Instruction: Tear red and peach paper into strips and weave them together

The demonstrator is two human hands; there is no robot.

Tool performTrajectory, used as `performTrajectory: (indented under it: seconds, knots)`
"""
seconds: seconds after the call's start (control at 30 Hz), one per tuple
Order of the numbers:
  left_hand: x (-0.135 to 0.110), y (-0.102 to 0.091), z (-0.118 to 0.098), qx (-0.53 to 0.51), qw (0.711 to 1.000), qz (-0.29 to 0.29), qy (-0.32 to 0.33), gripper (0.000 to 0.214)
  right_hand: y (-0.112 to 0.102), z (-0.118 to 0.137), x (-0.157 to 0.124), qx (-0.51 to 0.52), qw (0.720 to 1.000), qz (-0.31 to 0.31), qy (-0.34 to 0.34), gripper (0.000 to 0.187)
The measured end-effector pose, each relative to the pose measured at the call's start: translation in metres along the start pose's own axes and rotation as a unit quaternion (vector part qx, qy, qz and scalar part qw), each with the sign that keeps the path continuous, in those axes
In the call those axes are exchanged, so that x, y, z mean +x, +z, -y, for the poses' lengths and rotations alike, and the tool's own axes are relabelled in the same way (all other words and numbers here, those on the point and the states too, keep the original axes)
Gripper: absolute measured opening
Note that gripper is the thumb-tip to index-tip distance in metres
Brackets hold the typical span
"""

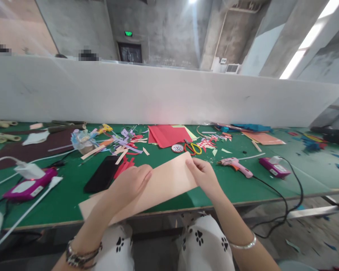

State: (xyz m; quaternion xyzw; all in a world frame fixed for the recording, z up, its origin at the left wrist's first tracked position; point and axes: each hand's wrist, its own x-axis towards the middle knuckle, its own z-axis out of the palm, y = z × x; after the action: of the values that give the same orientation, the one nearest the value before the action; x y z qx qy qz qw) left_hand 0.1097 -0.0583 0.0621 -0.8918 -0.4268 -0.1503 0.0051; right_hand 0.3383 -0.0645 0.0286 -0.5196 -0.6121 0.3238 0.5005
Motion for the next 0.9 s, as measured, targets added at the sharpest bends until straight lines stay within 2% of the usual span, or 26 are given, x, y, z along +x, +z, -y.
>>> performTrajectory:
  seconds: [0.33, 0.57, 0.9]
  knots:
    - [0.014, -0.014, -0.036, -0.043, 0.992, -0.113, -0.039, 0.046, 0.005, 0.051, -0.017, -0.095, 0.985, -0.047, -0.137, 0.033]
    - [0.014, -0.024, -0.038, 0.001, 0.991, -0.131, 0.032, 0.045, 0.001, 0.059, -0.021, -0.11, 0.977, -0.067, -0.167, 0.034]
    - [0.013, -0.029, -0.039, 0.001, 0.992, -0.122, 0.018, 0.04, 0.004, 0.062, -0.022, -0.103, 0.974, -0.082, -0.185, 0.03]
